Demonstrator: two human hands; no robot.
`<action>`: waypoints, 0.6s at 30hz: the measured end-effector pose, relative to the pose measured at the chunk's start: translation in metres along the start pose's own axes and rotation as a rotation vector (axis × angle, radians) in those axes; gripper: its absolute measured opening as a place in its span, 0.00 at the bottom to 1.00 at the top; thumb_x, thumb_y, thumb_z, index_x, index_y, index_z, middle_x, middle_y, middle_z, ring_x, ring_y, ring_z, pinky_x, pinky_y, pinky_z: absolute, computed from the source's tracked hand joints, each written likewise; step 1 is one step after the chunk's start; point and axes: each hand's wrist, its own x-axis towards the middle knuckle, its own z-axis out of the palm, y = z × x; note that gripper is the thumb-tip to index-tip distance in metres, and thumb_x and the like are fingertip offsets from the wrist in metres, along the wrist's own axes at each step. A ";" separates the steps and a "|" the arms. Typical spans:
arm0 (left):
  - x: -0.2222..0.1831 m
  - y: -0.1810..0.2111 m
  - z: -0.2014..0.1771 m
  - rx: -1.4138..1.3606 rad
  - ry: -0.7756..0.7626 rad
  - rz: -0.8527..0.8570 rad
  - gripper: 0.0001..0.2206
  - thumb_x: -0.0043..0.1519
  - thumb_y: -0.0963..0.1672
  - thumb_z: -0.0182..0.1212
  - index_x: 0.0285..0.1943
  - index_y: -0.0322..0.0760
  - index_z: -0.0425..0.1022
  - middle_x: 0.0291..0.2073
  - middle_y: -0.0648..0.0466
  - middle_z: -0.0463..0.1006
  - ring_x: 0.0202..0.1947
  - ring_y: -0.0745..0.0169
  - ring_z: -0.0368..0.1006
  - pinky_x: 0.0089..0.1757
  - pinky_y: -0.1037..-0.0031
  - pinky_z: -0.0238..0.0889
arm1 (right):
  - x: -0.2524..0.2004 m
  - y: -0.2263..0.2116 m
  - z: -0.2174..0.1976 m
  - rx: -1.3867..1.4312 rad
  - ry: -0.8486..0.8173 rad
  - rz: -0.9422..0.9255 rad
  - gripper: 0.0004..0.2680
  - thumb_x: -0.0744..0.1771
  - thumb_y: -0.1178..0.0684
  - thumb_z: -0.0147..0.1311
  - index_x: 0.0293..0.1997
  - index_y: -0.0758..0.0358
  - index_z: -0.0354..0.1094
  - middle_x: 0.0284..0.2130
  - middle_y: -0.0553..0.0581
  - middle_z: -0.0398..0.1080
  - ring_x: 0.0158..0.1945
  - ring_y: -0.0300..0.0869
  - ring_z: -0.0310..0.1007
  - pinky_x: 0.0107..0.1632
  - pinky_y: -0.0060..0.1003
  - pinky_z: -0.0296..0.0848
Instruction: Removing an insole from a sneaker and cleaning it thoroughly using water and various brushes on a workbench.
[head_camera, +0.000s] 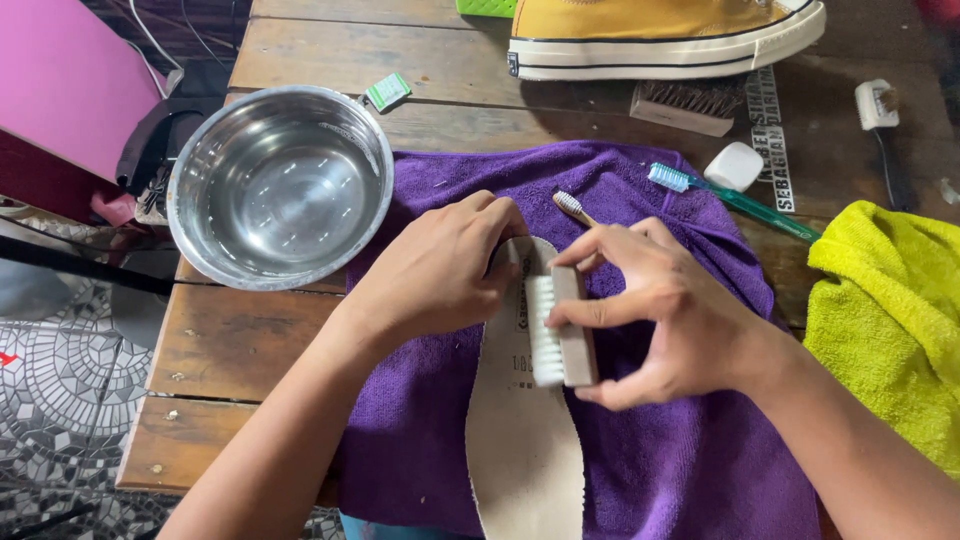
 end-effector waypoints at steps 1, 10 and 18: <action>0.001 0.000 -0.001 -0.022 0.019 0.005 0.08 0.64 0.45 0.60 0.49 0.43 0.76 0.44 0.49 0.82 0.42 0.39 0.80 0.43 0.49 0.69 | 0.001 0.004 0.002 -0.064 0.052 0.024 0.24 0.55 0.38 0.82 0.54 0.44 0.84 0.60 0.63 0.74 0.60 0.52 0.75 0.58 0.53 0.61; 0.006 0.016 -0.014 -0.633 -0.008 -0.083 0.04 0.70 0.43 0.63 0.52 0.45 0.77 0.34 0.60 0.81 0.34 0.72 0.68 0.41 0.75 0.62 | -0.017 0.013 -0.018 0.114 0.357 0.142 0.25 0.60 0.45 0.76 0.60 0.64 0.77 0.67 0.76 0.68 0.69 0.60 0.70 0.69 0.51 0.72; 0.023 -0.003 0.005 -0.883 0.198 -0.186 0.08 0.70 0.40 0.64 0.55 0.42 0.87 0.22 0.62 0.73 0.25 0.75 0.64 0.32 0.80 0.63 | -0.020 0.031 -0.012 0.096 0.526 0.198 0.25 0.64 0.50 0.71 0.68 0.74 0.71 0.68 0.81 0.63 0.77 0.66 0.68 0.80 0.55 0.70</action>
